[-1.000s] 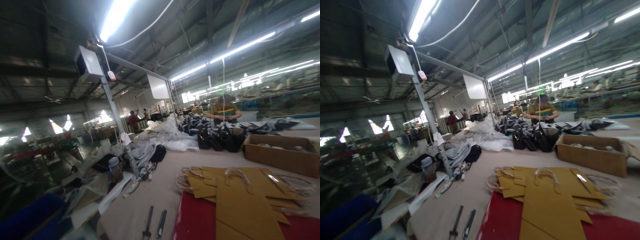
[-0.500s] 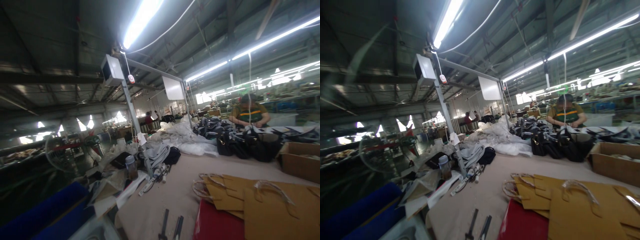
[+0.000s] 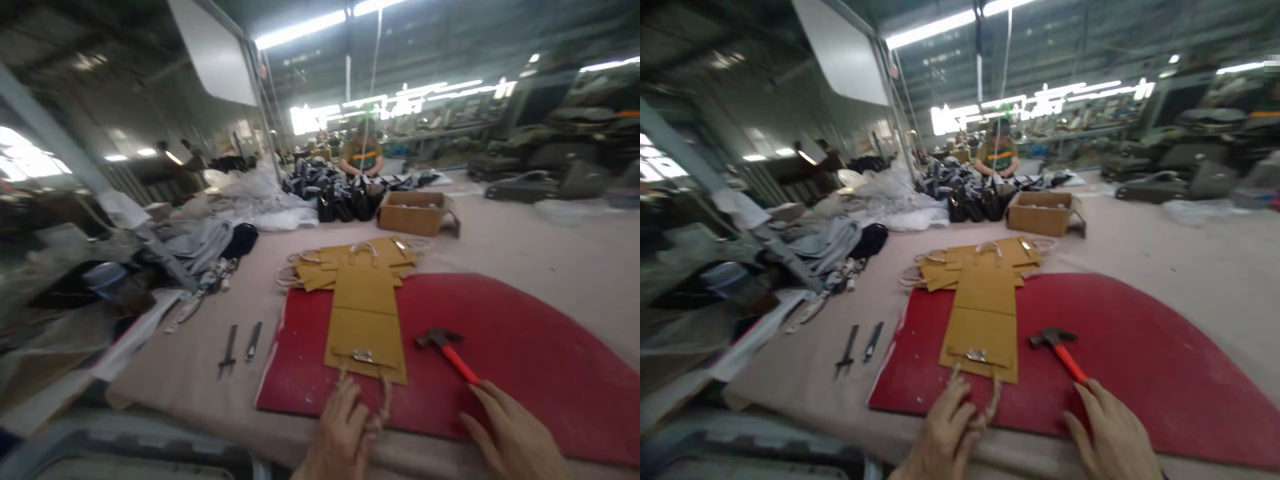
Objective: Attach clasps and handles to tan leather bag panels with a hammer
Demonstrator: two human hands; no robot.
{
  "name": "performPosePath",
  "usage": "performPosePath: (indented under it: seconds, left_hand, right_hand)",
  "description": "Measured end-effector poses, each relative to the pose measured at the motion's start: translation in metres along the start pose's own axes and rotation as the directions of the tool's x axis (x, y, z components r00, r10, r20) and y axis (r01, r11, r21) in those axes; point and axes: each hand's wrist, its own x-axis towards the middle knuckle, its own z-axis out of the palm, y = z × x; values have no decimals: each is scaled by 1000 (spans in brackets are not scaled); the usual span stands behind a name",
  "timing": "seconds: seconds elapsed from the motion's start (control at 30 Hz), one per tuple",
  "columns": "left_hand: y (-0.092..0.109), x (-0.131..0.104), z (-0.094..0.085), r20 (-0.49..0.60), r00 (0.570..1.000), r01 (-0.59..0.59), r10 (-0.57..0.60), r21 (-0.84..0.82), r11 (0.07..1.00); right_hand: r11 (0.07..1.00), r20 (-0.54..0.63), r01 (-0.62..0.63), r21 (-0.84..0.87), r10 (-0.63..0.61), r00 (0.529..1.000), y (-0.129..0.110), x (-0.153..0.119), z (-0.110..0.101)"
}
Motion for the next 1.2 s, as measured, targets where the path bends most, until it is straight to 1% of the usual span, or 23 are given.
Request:
performPosePath:
  seconds: [0.03, 0.1, 0.2, 0.33, 0.5, 0.67, 0.77, 0.83, 0.9, 0.97, 1.0, 1.1, 1.2]
  left_hand:
    - [-1, -2, 4, -17, 1000, 7, -8, -20, 1000]
    - [1, -3, 8, -58, 998, 0, -1, -29, 1000]
    - [9, 1, 7, -90, 996, -30, 29, -10, 999]
    - [24, 11, 8, -69, 997, -30, 31, 9, 1000]
    - [44, 19, 13, -35, 999, -8, 10, 35, 999]
    - [57, 23, 18, -40, 999, 12, -10, 40, 999]
    - [63, 24, 20, -15, 1000, 21, -21, 32, 999]
    - [65, 23, 20, -2, 1000, 30, -30, 35, 999]
    - [66, 21, 22, 11, 1000, 27, -27, 40, 999]
    - [66, 18, 25, 22, 1000, 3, -4, 44, 999]
    - [66, 16, 27, 31, 999, -9, 7, 44, 999]
    - [66, 15, 27, 35, 999, -15, 14, 27, 1000]
    - [65, 19, 16, 49, 998, -25, 26, -22, 999]
  right_hand:
    - [998, 53, 7, -67, -4, 999, 0, -12, -10]
    - [990, 113, -4, -142, 21, 993, -5, -20, -19]
    - [982, 156, -42, -187, 72, 985, -14, -11, -17]
    - [964, 196, -61, -259, 114, 974, -13, 4, -17]
    - [958, 217, -42, -282, 106, 970, -2, 16, -16]
    - [957, 204, -84, -277, 144, 968, 8, 22, -12]
    - [944, 195, -115, -311, 181, 964, 9, 26, -13]
    - [941, 181, -135, -309, 198, 963, 5, 30, -15]
    - [962, 140, -140, -234, 176, 974, -7, 36, -16]
    - [992, 102, -101, -76, 109, 989, -24, 44, -14]
    - [997, 103, -70, 13, 68, 992, -35, 49, -12]
    - [973, 189, 4, 229, -48, 981, -68, 63, 1]
    - [947, 279, 58, 315, -151, 948, -91, 72, 18]
